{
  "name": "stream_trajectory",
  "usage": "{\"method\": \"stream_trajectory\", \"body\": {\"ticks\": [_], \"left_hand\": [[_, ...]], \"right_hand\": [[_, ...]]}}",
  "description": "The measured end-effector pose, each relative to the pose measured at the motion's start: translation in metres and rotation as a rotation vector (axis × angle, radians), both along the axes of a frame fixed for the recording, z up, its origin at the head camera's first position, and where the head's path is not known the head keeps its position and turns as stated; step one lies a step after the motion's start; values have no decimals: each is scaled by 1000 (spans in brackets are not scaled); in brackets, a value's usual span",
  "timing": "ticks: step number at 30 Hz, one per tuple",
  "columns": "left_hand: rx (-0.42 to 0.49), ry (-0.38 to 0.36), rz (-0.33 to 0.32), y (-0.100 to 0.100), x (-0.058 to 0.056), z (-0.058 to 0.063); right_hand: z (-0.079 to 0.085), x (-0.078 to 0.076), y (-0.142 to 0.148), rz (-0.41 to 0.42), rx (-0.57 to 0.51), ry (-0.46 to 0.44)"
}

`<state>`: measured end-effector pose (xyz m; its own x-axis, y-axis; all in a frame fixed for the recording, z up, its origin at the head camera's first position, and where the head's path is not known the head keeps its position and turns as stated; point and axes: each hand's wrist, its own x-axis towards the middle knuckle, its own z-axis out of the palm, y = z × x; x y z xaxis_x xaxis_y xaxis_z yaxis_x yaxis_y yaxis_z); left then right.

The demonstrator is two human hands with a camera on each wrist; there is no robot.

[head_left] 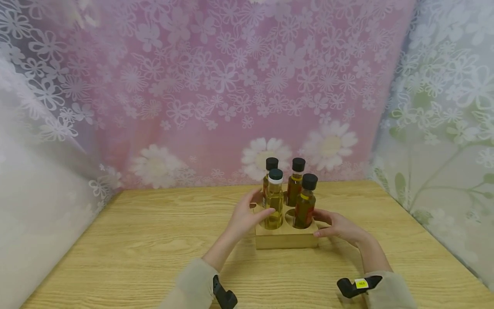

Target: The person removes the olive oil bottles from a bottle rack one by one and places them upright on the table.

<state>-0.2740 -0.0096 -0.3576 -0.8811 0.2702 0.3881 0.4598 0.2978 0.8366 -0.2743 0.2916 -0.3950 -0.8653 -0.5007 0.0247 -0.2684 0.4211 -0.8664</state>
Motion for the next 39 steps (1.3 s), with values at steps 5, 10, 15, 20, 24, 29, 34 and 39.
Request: {"method": "stream_trajectory", "body": {"ticks": [5, 10, 15, 20, 24, 29, 34, 39], "left_hand": [[64, -89, 11, 8, -4, 5], [106, -103, -3, 13, -7, 10], [81, -74, 1, 20, -10, 8], [90, -75, 11, 24, -11, 3], [101, -66, 12, 25, -9, 2], [139, -70, 31, 25, -11, -1], [166, -88, 39, 24, -10, -1], [173, -79, 39, 19, -6, 12]], "right_hand": [[0, -2, -2, 0, 7, 1], [2, -4, -4, -10, 20, 1], [4, -2, -3, -13, 14, 8], [3, 1, -1, -16, 13, 0], [0, 1, 1, -25, 21, -14], [-3, 0, 1, -40, 15, -28], [-5, -1, 1, -42, 9, -40], [-5, -1, 1, -37, 18, -29]]}}
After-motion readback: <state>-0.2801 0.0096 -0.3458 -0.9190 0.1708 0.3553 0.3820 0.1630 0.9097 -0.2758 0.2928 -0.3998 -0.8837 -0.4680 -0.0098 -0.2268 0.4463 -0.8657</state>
